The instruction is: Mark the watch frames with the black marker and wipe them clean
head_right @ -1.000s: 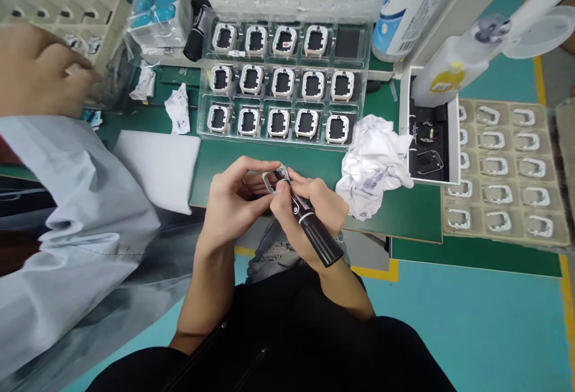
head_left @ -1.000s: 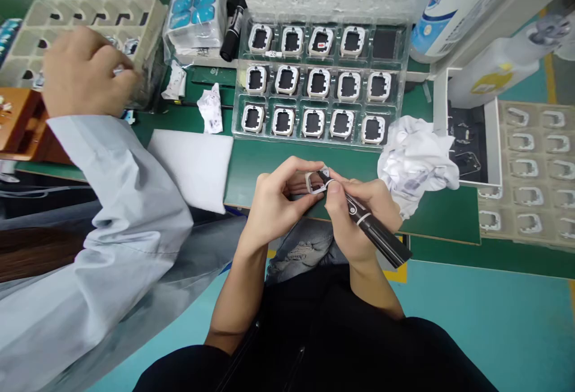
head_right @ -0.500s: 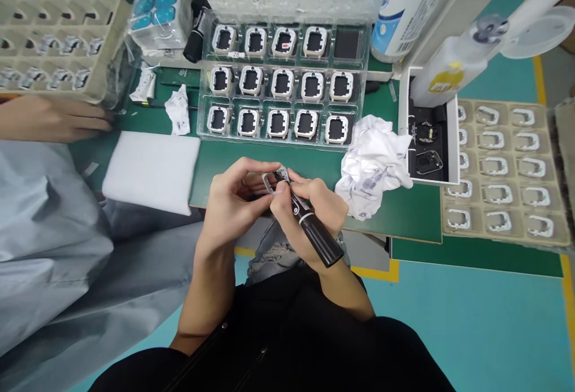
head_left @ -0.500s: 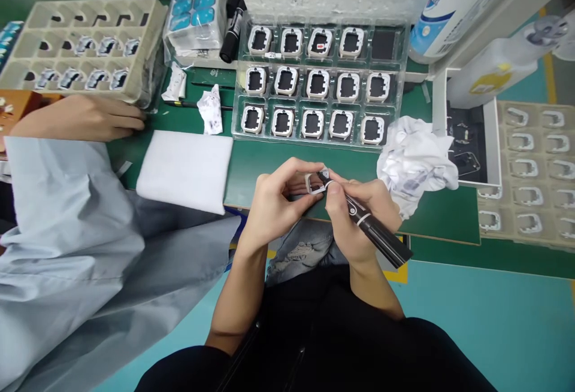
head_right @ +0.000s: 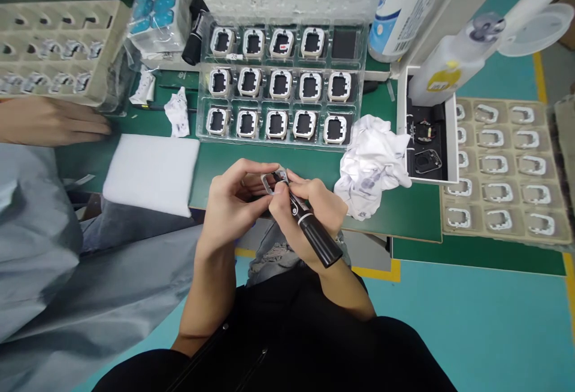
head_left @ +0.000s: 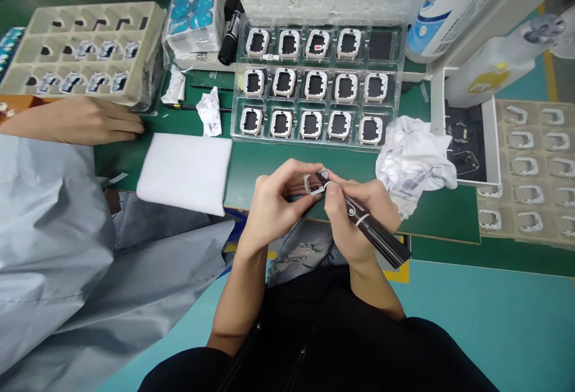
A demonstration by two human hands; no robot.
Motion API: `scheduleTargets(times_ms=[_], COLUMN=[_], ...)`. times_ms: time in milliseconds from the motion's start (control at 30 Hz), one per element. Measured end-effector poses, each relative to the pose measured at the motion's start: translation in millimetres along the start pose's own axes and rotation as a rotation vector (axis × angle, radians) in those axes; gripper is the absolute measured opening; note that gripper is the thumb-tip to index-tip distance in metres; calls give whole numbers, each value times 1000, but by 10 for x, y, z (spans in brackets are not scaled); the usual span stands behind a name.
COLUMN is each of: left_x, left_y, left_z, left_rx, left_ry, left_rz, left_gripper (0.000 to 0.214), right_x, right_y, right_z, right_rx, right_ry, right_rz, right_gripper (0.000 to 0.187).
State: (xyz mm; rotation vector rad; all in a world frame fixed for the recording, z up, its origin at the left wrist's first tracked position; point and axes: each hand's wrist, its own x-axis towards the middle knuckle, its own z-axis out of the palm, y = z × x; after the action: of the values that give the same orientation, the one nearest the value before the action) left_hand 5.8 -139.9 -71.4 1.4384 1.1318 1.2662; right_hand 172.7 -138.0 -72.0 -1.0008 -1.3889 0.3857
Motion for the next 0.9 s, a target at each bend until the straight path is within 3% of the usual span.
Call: scheduleTargets(times_ms=[400, 700, 900], left_x=[1, 50, 44], left_y=[28, 84, 67], left_z=[9, -59, -61], left_rx=[-27, -146, -134], left_ry=[-12, -50, -61], left_rz=[-74, -219, -201], left_gripper=[35, 64, 61], right_x=[5, -47, -43], right_y=[-8, 24, 11], right_z=[13, 18, 23], right_rx=[14, 68, 71], right_ry=[2, 36, 35], right_rz=[15, 36, 49], right_gripper=[14, 13, 13])
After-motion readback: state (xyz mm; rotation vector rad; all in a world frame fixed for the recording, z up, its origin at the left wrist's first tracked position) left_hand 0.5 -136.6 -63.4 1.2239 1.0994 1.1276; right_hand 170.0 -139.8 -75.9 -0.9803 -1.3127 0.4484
